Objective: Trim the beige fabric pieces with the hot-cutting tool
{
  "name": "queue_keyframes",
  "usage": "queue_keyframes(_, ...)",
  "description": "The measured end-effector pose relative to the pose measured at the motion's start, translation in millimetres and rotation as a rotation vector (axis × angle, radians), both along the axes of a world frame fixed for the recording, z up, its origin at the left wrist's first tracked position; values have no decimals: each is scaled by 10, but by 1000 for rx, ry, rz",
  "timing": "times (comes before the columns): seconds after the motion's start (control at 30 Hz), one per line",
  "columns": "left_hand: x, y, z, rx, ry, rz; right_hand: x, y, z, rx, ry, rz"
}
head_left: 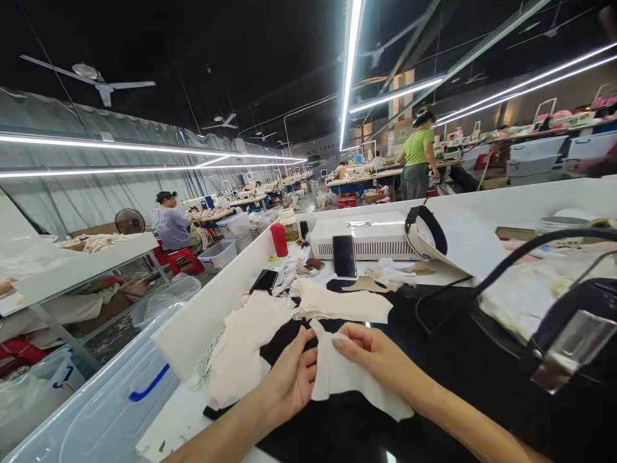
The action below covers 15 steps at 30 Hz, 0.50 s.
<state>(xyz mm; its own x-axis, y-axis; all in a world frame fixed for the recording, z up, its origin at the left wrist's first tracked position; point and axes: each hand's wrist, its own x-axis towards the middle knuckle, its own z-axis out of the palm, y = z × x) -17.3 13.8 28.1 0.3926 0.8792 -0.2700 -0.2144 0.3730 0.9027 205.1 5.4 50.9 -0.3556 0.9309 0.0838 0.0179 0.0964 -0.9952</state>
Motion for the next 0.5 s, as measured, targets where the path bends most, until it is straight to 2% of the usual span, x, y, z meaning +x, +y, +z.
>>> queue_keyframes(0.1, 45, 135, -61, 160, 138, 26, 3, 95, -25, 32, -101, -22)
queue_keyframes(0.2, 47, 346, -23, 279, 229, 99, 75, 220, -46, 84, -203, -89)
queue_keyframes(0.33, 34, 785, 152, 467, 418, 199, 319, 518, -102, 175, -334, -266)
queue_keyframes(0.5, 124, 1407, 386, 684, 657, 277, 717, 972, -263, 280, -470, -503)
